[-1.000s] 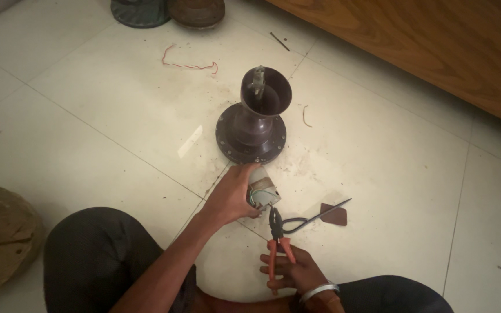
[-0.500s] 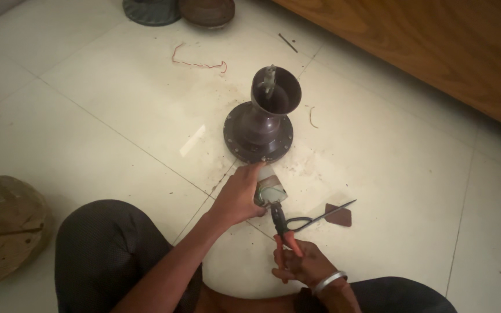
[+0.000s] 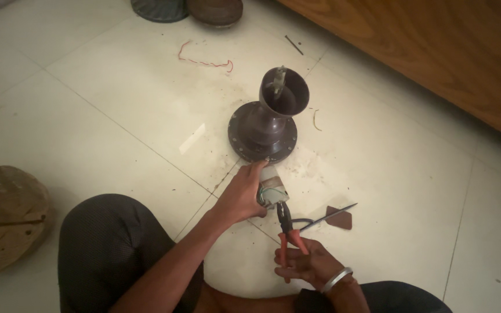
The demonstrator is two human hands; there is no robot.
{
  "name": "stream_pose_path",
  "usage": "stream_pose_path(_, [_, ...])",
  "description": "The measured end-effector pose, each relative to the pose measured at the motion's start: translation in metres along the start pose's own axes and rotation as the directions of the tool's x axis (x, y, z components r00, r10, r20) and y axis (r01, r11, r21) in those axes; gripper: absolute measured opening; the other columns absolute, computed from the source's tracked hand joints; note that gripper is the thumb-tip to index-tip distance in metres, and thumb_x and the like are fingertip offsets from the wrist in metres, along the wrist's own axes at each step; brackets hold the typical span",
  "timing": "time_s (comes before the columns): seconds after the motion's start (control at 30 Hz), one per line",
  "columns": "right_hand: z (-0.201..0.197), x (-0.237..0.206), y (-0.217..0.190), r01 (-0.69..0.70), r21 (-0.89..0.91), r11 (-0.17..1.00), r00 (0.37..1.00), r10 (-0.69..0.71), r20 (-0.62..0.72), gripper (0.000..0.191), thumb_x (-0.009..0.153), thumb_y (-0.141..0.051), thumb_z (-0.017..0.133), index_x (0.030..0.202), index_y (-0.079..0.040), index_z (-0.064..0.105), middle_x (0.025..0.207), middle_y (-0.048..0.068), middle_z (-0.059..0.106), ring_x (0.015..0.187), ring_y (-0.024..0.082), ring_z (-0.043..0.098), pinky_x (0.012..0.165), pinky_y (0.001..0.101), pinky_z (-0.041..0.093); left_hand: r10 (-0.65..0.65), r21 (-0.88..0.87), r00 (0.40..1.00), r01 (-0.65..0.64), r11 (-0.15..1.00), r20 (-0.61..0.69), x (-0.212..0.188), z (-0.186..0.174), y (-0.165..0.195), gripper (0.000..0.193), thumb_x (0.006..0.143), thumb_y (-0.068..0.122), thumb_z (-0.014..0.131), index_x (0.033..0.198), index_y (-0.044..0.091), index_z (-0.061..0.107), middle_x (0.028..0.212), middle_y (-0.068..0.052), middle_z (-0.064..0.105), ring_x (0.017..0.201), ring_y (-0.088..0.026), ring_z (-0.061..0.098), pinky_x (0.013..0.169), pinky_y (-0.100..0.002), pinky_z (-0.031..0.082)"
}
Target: The person sits on the floor repairing an electric fan. They use pliers to work on a small motor component, set it beside the fan housing, then use a screwdriver to loosen and remove fasteners from the fan base and adjust parts of the housing.
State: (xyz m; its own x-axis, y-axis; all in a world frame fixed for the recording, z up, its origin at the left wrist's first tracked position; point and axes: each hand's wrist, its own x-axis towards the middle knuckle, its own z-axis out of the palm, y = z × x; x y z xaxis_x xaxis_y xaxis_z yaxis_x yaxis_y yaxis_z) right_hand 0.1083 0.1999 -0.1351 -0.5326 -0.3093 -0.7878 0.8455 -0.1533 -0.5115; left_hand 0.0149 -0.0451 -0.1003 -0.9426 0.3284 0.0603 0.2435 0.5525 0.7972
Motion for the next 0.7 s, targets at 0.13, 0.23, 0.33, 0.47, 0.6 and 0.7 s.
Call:
stream_pose_path(0.13, [-0.005, 0.000, -0.002, 0.048, -0.040, 0.998, 0.998, -0.046, 0.031, 0.060, 0.083, 0.009, 0.061, 0.141, 0.002, 0.051, 0.130, 0.027, 0.067, 0.116, 0.037, 0.070, 0.094, 0.0483, 0.061, -0.013, -0.009, 1.000, 0.013, 1.000, 0.005, 0.000, 0.001, 0.001, 0.120, 0.047, 0.008, 0.094, 0.150, 0.003, 0.033, 0.145, -0.024, 0.047, 0.135, -0.040, 0.045, 0.113, -0.042, 0.041])
stream_pose_path(0.23, [-0.007, 0.000, -0.005, 0.010, -0.087, 0.996, 1.000, -0.009, 0.010, 0.059, 0.084, 0.010, 0.059, 0.141, -0.002, 0.051, 0.133, 0.025, 0.067, 0.119, 0.035, 0.070, 0.097, 0.0477, 0.057, -0.019, -0.037, 1.000, 0.019, 0.999, 0.005, 0.000, 0.001, 0.002, 0.120, 0.048, 0.008, 0.094, 0.150, 0.004, 0.033, 0.145, -0.024, 0.046, 0.136, -0.040, 0.045, 0.113, -0.042, 0.041])
stream_pose_path(0.33, [-0.006, 0.000, -0.005, 0.003, -0.069, 0.998, 1.000, -0.003, 0.004, 0.056, 0.084, 0.010, 0.056, 0.139, 0.000, 0.053, 0.129, 0.023, 0.069, 0.116, 0.033, 0.071, 0.095, 0.0457, 0.058, -0.032, -0.043, 0.999, 0.032, 0.999, 0.007, -0.001, -0.001, 0.003, 0.120, 0.048, 0.008, 0.094, 0.151, 0.004, 0.032, 0.145, -0.025, 0.045, 0.136, -0.040, 0.045, 0.112, -0.041, 0.042])
stream_pose_path(0.47, [0.002, 0.003, -0.001, 0.114, -0.133, 0.985, 0.993, -0.111, 0.031, 0.032, 0.095, -0.010, 0.060, 0.125, 0.002, 0.060, 0.094, 0.013, 0.065, 0.079, 0.023, 0.065, 0.062, 0.0349, 0.053, -0.045, -0.040, 0.999, 0.045, 0.998, 0.017, -0.001, -0.002, 0.005, 0.120, 0.049, 0.007, 0.093, 0.152, 0.005, 0.032, 0.144, -0.024, 0.046, 0.135, -0.040, 0.047, 0.112, -0.041, 0.043])
stream_pose_path(0.6, [0.010, 0.008, -0.001, 0.059, -0.393, 0.918, 0.978, -0.132, -0.162, 0.021, 0.096, -0.019, 0.059, 0.107, -0.001, 0.061, 0.077, 0.007, 0.059, 0.063, 0.018, 0.061, 0.044, 0.0342, 0.042, -0.044, -0.009, 0.998, 0.045, 0.999, 0.033, 0.000, -0.004, 0.005, 0.120, 0.048, 0.008, 0.094, 0.151, 0.005, 0.032, 0.144, -0.024, 0.047, 0.135, -0.040, 0.046, 0.111, -0.042, 0.043])
stream_pose_path(0.7, [0.010, 0.014, -0.002, 0.033, -0.400, 0.916, 0.974, -0.119, -0.192, 0.046, 0.103, -0.046, 0.045, 0.097, -0.003, 0.060, 0.074, 0.007, 0.057, 0.059, 0.019, 0.057, 0.040, 0.0319, 0.039, -0.015, -0.016, 1.000, 0.016, 1.000, 0.017, 0.001, -0.003, 0.001, 0.123, 0.045, 0.008, 0.094, 0.151, 0.004, 0.032, 0.144, -0.024, 0.047, 0.135, -0.040, 0.046, 0.112, -0.042, 0.042])
